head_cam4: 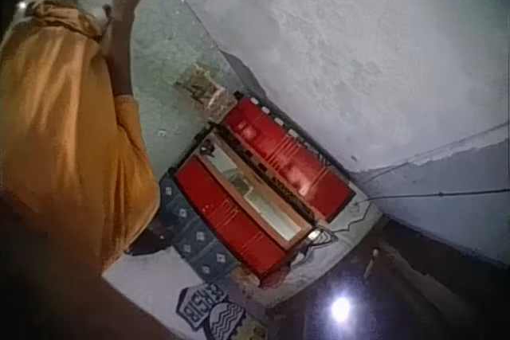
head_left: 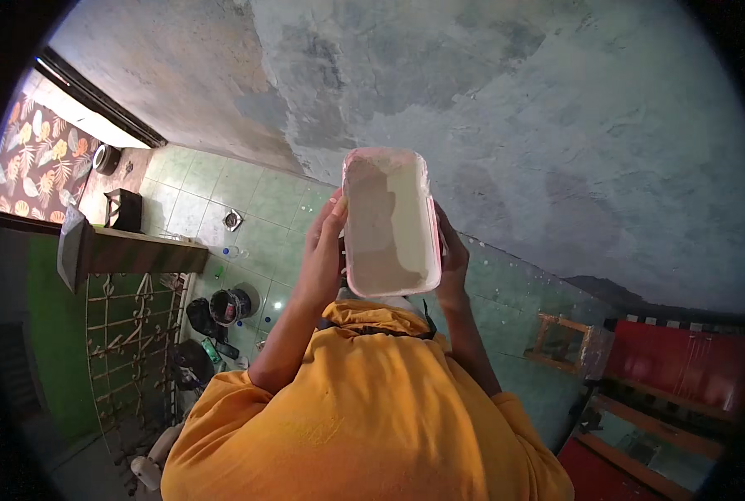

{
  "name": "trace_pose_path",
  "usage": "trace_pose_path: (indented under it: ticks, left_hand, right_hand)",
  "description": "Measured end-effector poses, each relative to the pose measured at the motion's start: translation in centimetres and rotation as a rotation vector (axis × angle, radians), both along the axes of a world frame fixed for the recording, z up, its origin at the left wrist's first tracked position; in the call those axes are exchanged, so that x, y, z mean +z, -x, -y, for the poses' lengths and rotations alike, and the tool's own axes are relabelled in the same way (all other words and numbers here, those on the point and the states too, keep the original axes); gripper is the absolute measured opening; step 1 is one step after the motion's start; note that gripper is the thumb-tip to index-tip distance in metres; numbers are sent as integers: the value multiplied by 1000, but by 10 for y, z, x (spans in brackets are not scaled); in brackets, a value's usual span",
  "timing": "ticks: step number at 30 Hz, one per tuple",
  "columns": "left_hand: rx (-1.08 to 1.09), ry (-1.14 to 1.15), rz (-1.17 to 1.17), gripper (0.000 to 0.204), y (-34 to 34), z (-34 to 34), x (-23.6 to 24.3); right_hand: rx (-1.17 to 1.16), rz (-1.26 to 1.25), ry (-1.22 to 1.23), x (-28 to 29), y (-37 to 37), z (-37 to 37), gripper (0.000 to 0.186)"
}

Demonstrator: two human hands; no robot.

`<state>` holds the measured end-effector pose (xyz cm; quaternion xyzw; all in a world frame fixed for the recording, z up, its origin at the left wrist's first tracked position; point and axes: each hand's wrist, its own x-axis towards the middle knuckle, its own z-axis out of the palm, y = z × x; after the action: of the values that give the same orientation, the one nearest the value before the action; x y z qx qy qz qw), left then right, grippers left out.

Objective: The person applies a white substance from a plastic container to a ceiling using a red scraper, spreading the material over several damaged areas of the surface.

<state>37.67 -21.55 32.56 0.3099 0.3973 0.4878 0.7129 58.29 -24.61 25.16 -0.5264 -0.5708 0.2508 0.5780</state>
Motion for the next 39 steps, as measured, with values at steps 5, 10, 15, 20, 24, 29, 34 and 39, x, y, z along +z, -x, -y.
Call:
trace_pose_path:
  ticks: [5,10,15,20,24,29,34,39]
  left_hand:
    - [-50,-116,-95,59,-22,-5,19]
    - [-37,-255,-282,61,-42,-19,22]
    - [-130,-328,-582,74,-65,-28,38]
    - [-230,-328,-661,82,-83,-34,48]
    - [-312,-350,-775,85,-93,-39,47]
    - [-385,-349,-868,87,-107,-48,40]
    - [-445,-332,-932,81,-121,-53,39]
    - [-451,-325,-810,71,-128,-63,-5]
  right_hand:
    - [-134,269,207,3,-98,-7,25]
    - [-90,54,187,111,-148,-8,26]
    - [1,375,179,162,-161,-22,28]
    - [129,715,323,173,-168,-34,31]
    - [181,721,426,169,-175,-41,31]
    - [311,646,507,132,-192,-45,31]
    - [461,388,550,87,-192,-30,37]
    - [681,-10,591,39,-160,-9,38]
